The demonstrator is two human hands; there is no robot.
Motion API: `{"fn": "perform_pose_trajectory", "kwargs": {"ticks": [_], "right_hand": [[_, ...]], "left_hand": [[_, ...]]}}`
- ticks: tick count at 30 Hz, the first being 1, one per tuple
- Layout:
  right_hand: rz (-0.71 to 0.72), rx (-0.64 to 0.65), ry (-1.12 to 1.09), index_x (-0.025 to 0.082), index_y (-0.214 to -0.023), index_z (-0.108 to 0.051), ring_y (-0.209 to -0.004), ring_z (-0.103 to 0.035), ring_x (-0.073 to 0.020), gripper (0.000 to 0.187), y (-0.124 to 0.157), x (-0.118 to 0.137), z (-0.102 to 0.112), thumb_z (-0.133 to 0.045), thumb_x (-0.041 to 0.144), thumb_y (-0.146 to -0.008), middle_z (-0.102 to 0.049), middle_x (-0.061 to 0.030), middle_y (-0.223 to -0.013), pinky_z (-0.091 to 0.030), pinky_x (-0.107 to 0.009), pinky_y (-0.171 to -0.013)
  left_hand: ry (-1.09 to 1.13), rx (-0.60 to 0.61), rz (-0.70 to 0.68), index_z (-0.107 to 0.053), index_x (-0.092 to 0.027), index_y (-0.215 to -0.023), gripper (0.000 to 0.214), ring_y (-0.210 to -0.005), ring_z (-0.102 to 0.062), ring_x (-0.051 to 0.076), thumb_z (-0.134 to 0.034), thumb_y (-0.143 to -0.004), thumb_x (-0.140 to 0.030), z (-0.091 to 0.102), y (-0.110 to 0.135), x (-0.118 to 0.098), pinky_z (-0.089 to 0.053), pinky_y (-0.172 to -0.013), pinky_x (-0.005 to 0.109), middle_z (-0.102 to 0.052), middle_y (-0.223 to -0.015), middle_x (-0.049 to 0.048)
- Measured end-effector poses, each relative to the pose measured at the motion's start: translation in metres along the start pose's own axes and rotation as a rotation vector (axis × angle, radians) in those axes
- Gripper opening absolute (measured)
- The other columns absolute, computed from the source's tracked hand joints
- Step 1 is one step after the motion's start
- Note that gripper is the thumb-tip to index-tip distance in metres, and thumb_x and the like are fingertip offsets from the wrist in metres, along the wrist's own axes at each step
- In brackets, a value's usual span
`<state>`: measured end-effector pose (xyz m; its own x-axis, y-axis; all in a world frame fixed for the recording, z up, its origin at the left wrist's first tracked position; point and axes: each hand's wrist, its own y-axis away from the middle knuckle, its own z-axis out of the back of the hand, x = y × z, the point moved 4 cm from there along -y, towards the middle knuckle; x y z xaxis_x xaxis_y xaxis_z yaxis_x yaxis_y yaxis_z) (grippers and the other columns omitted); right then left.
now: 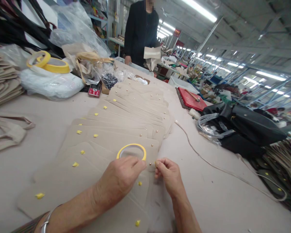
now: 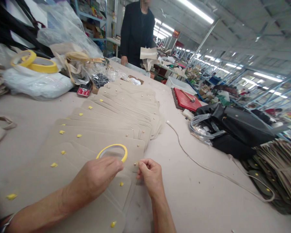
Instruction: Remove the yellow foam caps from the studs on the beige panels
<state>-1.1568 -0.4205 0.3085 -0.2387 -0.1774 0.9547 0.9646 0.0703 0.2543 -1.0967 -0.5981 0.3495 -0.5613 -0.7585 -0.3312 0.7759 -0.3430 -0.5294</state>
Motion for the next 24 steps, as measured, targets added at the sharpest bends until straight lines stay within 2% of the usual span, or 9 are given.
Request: {"fn": "perform_pose_trajectory", "kwargs": {"ticks": [4, 7, 11, 17, 21, 24], "right_hand": [[-0.053, 0.083, 0.1, 0.012, -0.074, -0.066, -0.039, -0.049, -0.0072, 0.041, -0.013, -0.011, 0.013, -0.073, 0.052, -0.066, -0.061, 0.0008, -0.055, -0.036, -0.018, -0.04], [-0.044, 0.112, 0.194, 0.013, -0.075, -0.066, -0.04, -0.048, -0.0072, 0.038, -0.013, -0.012, 0.009, -0.07, 0.051, -0.07, -0.06, 0.0017, -0.056, -0.036, -0.018, -0.04], [0.015, 0.108, 0.372, 0.015, -0.075, -0.067, -0.045, -0.049, -0.0098, 0.03, -0.012, -0.01, 0.0, -0.062, 0.045, -0.078, -0.058, 0.0023, -0.056, -0.04, -0.02, -0.043], [0.252, 0.075, 0.698, 0.018, -0.074, -0.069, -0.061, -0.06, -0.0149, 0.02, -0.011, 0.006, -0.009, -0.055, 0.03, -0.083, -0.068, -0.0015, -0.067, -0.044, -0.024, -0.06], [0.261, 0.039, 0.786, 0.02, -0.097, -0.066, -0.05, -0.054, -0.0146, 0.018, -0.01, 0.005, -0.005, -0.059, 0.03, -0.083, -0.058, 0.0049, -0.053, -0.039, -0.025, -0.055], [0.254, -0.021, 0.734, 0.02, -0.093, -0.063, -0.052, -0.054, -0.0151, 0.02, -0.005, 0.0, 0.005, -0.062, 0.037, -0.083, -0.059, 0.0045, -0.055, -0.04, -0.025, -0.055]], "left_hand": [[-0.182, 0.227, 0.042, -0.055, -0.018, -0.084, 0.016, -0.074, -0.053, 0.02, -0.045, -0.092, -0.008, -0.025, 0.006, 0.011, -0.044, -0.063, 0.03, -0.058, -0.081, 0.0046], [-0.213, 0.306, 0.026, -0.054, -0.018, -0.083, 0.012, -0.073, -0.051, 0.022, -0.05, -0.09, -0.01, -0.035, 0.008, 0.013, -0.044, -0.061, 0.033, -0.058, -0.082, 0.006], [-0.214, 0.315, 0.024, -0.053, -0.019, -0.082, 0.009, -0.072, -0.05, 0.023, -0.054, -0.09, -0.014, -0.037, 0.007, 0.012, -0.043, -0.061, 0.035, -0.058, -0.081, 0.0056], [-0.189, 0.295, 0.024, -0.052, -0.019, -0.082, 0.009, -0.073, -0.05, 0.023, -0.056, -0.089, -0.015, -0.037, 0.008, 0.013, -0.043, -0.06, 0.035, -0.057, -0.081, 0.005], [-0.172, 0.333, 0.04, -0.053, -0.018, -0.083, 0.008, -0.075, -0.05, 0.023, -0.054, -0.09, -0.014, -0.036, 0.008, 0.014, -0.044, -0.063, 0.036, -0.058, -0.084, 0.0059], [-0.158, 0.341, 0.05, -0.053, -0.018, -0.084, 0.007, -0.075, -0.05, 0.023, -0.054, -0.09, -0.014, -0.034, 0.007, 0.015, -0.045, -0.065, 0.036, -0.059, -0.085, 0.0059]]}}
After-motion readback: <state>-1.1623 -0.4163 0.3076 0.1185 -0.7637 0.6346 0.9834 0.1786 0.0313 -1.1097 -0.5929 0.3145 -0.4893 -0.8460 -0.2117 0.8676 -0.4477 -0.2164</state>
